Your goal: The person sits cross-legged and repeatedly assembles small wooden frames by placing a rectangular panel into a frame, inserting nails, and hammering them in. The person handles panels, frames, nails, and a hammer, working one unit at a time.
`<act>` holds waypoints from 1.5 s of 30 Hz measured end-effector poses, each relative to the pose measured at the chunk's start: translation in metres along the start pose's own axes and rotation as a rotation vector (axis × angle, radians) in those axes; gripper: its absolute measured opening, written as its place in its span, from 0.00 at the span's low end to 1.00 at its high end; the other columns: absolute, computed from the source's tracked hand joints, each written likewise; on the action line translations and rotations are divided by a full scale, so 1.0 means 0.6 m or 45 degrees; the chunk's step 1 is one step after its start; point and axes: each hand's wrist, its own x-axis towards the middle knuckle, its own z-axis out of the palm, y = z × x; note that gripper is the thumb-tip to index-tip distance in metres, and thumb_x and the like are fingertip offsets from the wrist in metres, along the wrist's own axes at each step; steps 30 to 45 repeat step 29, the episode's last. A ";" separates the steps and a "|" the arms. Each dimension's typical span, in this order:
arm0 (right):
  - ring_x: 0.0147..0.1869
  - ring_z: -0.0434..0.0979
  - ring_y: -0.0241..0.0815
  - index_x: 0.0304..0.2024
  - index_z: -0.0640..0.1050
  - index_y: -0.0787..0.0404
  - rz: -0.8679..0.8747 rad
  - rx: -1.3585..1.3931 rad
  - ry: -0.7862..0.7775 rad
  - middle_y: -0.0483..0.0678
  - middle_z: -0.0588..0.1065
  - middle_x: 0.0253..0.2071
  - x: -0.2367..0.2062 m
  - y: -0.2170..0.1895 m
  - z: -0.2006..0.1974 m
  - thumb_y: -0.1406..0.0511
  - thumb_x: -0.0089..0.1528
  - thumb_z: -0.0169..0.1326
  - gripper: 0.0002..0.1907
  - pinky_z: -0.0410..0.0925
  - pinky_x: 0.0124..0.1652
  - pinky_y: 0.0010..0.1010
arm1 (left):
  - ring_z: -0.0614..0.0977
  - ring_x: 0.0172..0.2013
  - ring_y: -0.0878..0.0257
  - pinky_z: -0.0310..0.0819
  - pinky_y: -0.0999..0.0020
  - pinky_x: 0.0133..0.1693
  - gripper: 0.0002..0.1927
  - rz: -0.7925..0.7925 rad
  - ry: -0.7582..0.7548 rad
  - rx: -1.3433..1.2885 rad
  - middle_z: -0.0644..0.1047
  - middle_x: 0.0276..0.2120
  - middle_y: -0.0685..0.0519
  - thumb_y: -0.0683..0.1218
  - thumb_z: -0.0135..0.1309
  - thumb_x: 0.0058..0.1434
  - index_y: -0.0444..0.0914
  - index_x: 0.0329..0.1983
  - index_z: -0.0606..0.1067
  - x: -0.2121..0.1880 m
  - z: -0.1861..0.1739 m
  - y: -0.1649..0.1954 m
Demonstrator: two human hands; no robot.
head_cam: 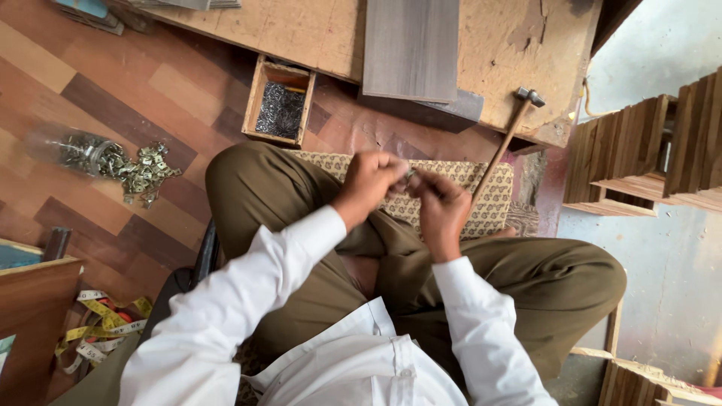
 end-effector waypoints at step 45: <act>0.29 0.76 0.37 0.35 0.80 0.69 0.346 0.684 0.226 0.49 0.78 0.29 0.188 0.086 0.063 0.70 0.64 0.57 0.06 0.71 0.32 0.26 | 0.82 0.34 0.61 0.79 0.67 0.40 0.09 0.135 0.161 -0.661 0.82 0.35 0.46 0.41 0.62 0.63 0.27 0.39 0.79 0.176 -0.010 -0.065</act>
